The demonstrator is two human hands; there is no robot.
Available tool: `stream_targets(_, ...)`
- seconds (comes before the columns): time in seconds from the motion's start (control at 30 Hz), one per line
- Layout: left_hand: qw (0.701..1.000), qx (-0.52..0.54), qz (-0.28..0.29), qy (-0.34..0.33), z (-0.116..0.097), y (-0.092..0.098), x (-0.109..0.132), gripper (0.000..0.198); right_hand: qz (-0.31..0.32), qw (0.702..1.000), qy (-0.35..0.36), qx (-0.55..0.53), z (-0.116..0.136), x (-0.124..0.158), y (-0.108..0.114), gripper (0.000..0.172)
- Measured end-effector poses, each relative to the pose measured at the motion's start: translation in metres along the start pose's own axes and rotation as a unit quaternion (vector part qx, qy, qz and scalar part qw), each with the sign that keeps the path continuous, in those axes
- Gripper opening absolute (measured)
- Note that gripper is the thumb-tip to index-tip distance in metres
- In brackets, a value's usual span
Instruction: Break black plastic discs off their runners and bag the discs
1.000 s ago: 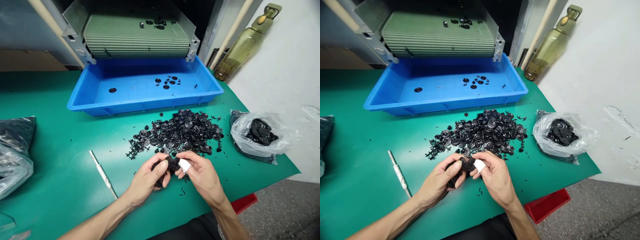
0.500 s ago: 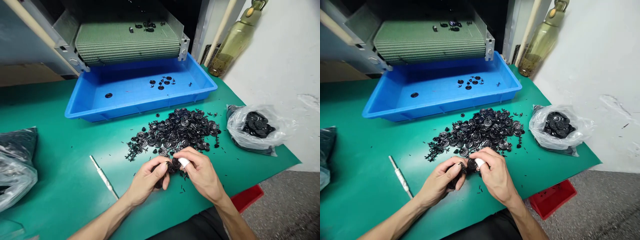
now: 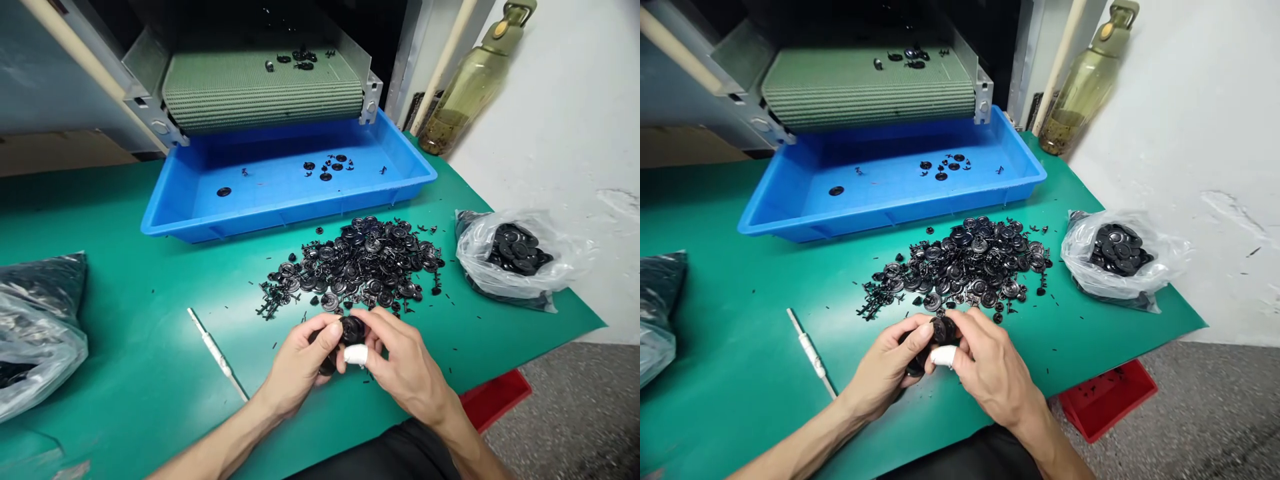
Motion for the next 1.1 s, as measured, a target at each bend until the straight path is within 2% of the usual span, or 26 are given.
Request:
stream_targets(0.13, 1.0, 0.017, 0.006, -0.004, 0.001, 0.002, 0.001, 0.036, -0.045, 0.996, 0.074, 0.021, 0.005, -0.001, 0.003, 0.043)
stream_targets(0.2, 0.999, 0.021, 0.034, -0.002, 0.003, 0.003, -0.001, 0.036, -0.018, 0.994, 0.107, 0.015, 0.007, -0.006, 0.004, 0.04)
stream_targets(0.3, 0.997, 0.008, 0.08, 0.001, 0.003, 0.004, -0.002, 0.037, 0.042, 0.994, 0.097, -0.013, 0.003, -0.013, 0.007, 0.036)
stream_targets(0.37, 0.996, -0.009, 0.091, -0.003, 0.002, 0.004, -0.002, 0.037, 0.074, 0.993, 0.093, -0.016, 0.001, -0.014, 0.008, 0.037)
stream_targets(0.43, 0.996, -0.044, 0.083, -0.012, -0.001, 0.005, -0.002, 0.035, 0.092, 0.991, 0.101, -0.007, 0.002, -0.011, 0.007, 0.042)
stream_targets(0.53, 0.993, -0.094, 0.063, -0.023, -0.002, 0.003, 0.001, 0.034, 0.088, 0.991, 0.101, 0.004, 0.005, -0.006, 0.004, 0.046)
stream_targets(0.63, 0.996, -0.076, 0.041, -0.028, 0.001, 0.0, 0.002, 0.035, 0.074, 0.994, 0.085, -0.003, 0.007, -0.005, 0.0, 0.048)
stream_targets(0.73, 0.997, -0.062, 0.007, -0.041, 0.003, 0.0, 0.003, 0.037, 0.054, 0.996, 0.066, -0.026, 0.008, -0.01, -0.004, 0.044)
stream_targets(0.87, 0.99, -0.116, -0.041, -0.068, -0.004, 0.002, 0.005, 0.037, 0.04, 0.998, 0.023, -0.039, 0.005, -0.019, -0.008, 0.038)
stream_targets(0.93, 0.989, -0.122, -0.049, -0.061, -0.008, 0.003, 0.005, 0.036, 0.043, 0.999, 0.015, -0.016, 0.004, -0.022, -0.007, 0.039)
stream_targets(1.0, 0.989, -0.137, -0.041, -0.047, -0.01, 0.002, 0.004, 0.034, 0.015, 0.999, 0.01, 0.037, 0.005, -0.024, 0.002, 0.039)
stream_targets(1.1, 0.98, -0.192, -0.03, -0.045, -0.015, 0.002, 0.003, 0.03, -0.008, 0.994, 0.043, 0.098, 0.013, -0.024, 0.014, 0.039)
Point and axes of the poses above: each hand's wrist, its own x-axis away from the middle knuckle, its own y-axis out of the back of the hand, z = x × y, the point moved 7 cm from there along -x, towards the middle knuckle, and after that the axes turned 3 degrees about y, right-handed, at the moved point
